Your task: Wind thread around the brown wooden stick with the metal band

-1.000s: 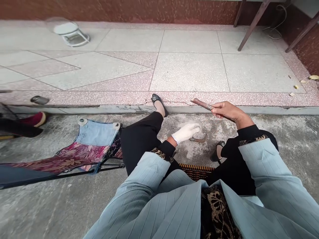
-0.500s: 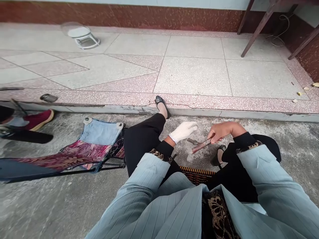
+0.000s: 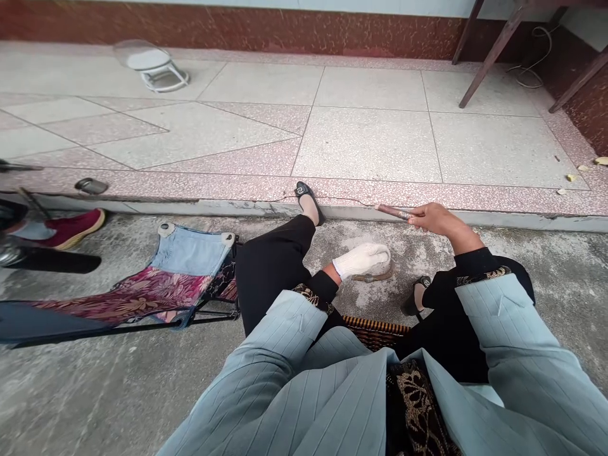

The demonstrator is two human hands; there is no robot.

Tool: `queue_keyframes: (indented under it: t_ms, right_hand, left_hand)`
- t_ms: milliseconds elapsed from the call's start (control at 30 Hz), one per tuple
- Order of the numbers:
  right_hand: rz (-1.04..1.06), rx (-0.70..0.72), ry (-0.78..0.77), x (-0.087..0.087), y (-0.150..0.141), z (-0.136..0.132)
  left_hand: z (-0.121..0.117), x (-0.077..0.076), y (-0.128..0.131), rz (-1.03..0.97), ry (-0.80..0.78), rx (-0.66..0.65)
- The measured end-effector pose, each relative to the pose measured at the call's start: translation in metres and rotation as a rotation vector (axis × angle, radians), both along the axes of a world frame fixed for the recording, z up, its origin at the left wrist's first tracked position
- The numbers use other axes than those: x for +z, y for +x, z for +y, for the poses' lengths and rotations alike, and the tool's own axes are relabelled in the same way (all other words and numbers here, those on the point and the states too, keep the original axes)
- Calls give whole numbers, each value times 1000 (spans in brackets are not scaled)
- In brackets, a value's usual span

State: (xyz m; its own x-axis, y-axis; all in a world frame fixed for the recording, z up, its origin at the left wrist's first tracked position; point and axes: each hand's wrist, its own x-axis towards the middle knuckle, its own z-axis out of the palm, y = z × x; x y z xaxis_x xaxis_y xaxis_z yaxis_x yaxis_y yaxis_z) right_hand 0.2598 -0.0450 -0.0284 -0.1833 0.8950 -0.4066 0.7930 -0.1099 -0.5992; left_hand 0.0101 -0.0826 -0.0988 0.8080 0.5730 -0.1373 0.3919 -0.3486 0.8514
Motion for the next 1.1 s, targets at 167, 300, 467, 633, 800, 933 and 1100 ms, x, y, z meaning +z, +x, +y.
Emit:
queue_keyframes:
  t_ms: [167, 300, 467, 633, 800, 933, 1100]
  right_hand:
    - [-438, 248, -101, -13, -32, -10]
    - [-274, 665, -478, -18, -52, -25]
    - [207, 710, -382, 2, -44, -28]
    - [164, 324, -88, 1, -36, -21]
    - [-345, 224, 96, -19, -42, -16]
    - [-566, 417, -87, -23, -50, -22]
    - [-164, 731, -392, -7, -54, -36]
  left_hand:
    - [3, 3, -7, 14, 60, 2]
    - [8, 8, -11, 18, 76, 60]
    - [15, -7, -10, 36, 51, 190]
    - [5, -22, 0, 27, -25, 187]
    - [-3, -10, 5, 55, 37, -10]
    - [1, 1, 0, 112, 77, -38]
    - [13, 6, -9, 23, 59, 10]
